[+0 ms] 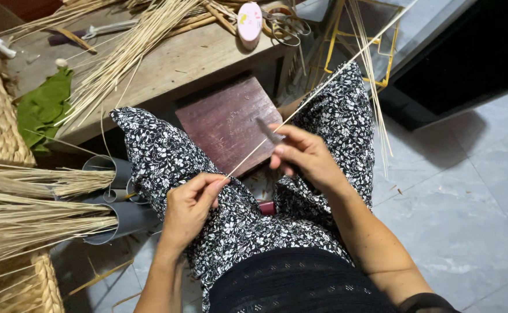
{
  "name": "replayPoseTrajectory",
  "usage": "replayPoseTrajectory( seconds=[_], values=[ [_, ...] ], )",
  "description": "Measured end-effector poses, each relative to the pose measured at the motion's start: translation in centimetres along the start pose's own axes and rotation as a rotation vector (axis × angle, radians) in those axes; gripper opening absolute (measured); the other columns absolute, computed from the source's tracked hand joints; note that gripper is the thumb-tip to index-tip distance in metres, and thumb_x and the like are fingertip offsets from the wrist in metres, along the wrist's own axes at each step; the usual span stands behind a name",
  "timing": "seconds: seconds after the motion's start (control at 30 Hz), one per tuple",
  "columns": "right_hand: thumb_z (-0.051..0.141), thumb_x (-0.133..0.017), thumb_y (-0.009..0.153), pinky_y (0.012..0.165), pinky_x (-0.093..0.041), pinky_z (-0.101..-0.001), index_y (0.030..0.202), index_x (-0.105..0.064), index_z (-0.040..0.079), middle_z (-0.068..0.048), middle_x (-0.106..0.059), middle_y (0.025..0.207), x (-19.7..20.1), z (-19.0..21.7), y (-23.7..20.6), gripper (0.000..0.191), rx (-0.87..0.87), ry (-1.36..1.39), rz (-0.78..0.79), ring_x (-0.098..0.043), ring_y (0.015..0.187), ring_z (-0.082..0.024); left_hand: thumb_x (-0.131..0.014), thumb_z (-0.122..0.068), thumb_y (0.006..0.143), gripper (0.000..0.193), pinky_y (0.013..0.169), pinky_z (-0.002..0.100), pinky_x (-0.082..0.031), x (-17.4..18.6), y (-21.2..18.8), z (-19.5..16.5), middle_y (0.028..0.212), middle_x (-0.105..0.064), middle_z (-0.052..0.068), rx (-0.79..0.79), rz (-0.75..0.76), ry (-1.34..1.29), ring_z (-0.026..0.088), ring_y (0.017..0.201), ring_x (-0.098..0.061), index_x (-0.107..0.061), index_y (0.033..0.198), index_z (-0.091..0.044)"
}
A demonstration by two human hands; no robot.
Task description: The person sits on the floor and uses a small knife to shave and split thin bamboo strips, drawing the blade along the strip to thin and smooth it. They work one strip at a time across their lap and set finished strips aside.
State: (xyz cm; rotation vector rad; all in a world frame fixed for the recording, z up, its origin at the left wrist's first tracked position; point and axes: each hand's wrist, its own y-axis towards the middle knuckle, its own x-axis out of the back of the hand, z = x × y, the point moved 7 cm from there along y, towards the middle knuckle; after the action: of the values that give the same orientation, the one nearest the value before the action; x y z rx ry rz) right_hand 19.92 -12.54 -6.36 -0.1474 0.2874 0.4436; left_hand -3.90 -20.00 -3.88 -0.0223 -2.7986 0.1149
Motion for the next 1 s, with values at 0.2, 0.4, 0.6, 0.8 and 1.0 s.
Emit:
replayPoseTrajectory(
  seconds=[0.2,0.4,0.6,0.8,1.0],
  values=[
    [0.006,-0.061,0.1,0.055,-0.046,-0.0186,0.143,-0.057,0.003,-0.007,-0.069,0.084,5.1,2.4,-1.1,0.043,0.095,-0.014,-0.213,-0.056,0.061,-0.006,-0.069,-0.008,0.094,0.015,0.054,0.019,-0.049,2.3,-1.3,1.5,0.079,-0.076,-0.002,-0.07,0.025,-0.005,0.002,0.061,-0.061,-0.079,0.105,-0.005],
    [0.004,-0.063,0.101,0.056,-0.046,-0.0205,0.142,-0.059,0.002,-0.009,-0.069,0.085,10.0,4.1,-2.9,0.041,0.205,-0.028,-0.382,-0.058,0.064,-0.009,-0.071,-0.006,0.093,0.015,0.054,0.019,-0.048,5.3,-2.6,4.1,0.075,-0.075,-0.001,-0.046,0.013,0.066,0.003,0.061,-0.061,-0.081,0.104,-0.005],
    [0.004,-0.061,0.105,0.056,-0.046,-0.0213,0.148,-0.059,0.003,-0.007,-0.068,0.087,15.5,7.2,-6.0,0.043,0.332,-0.039,-0.614,-0.056,0.063,-0.008,-0.069,-0.008,0.094,0.016,0.056,0.019,-0.047,9.0,-3.9,7.0,0.082,-0.075,-0.002,0.078,-0.057,0.018,0.003,0.063,-0.059,-0.079,0.106,-0.006],
    [0.011,-0.055,0.111,0.06,-0.047,-0.0219,0.151,-0.056,0.001,-0.008,-0.068,0.086,11.1,6.7,-5.5,0.041,0.331,-0.046,-0.471,-0.056,0.063,-0.009,-0.065,-0.015,0.099,0.018,0.049,0.018,-0.037,7.5,-2.7,7.4,0.074,-0.066,-0.003,0.117,-0.153,-0.164,0.001,0.06,-0.051,-0.077,0.11,-0.008],
    [0.013,-0.056,0.099,0.053,-0.052,-0.022,0.153,-0.043,0.008,-0.007,-0.073,0.081,-1.5,0.5,-2.6,0.056,-0.103,-0.226,0.072,-0.061,0.059,-0.009,-0.065,-0.015,0.099,0.017,0.046,0.019,-0.038,-0.7,0.5,3.8,0.072,-0.068,-0.004,0.018,-0.013,-0.243,0.001,0.055,-0.052,-0.077,0.109,-0.009]
  ],
)
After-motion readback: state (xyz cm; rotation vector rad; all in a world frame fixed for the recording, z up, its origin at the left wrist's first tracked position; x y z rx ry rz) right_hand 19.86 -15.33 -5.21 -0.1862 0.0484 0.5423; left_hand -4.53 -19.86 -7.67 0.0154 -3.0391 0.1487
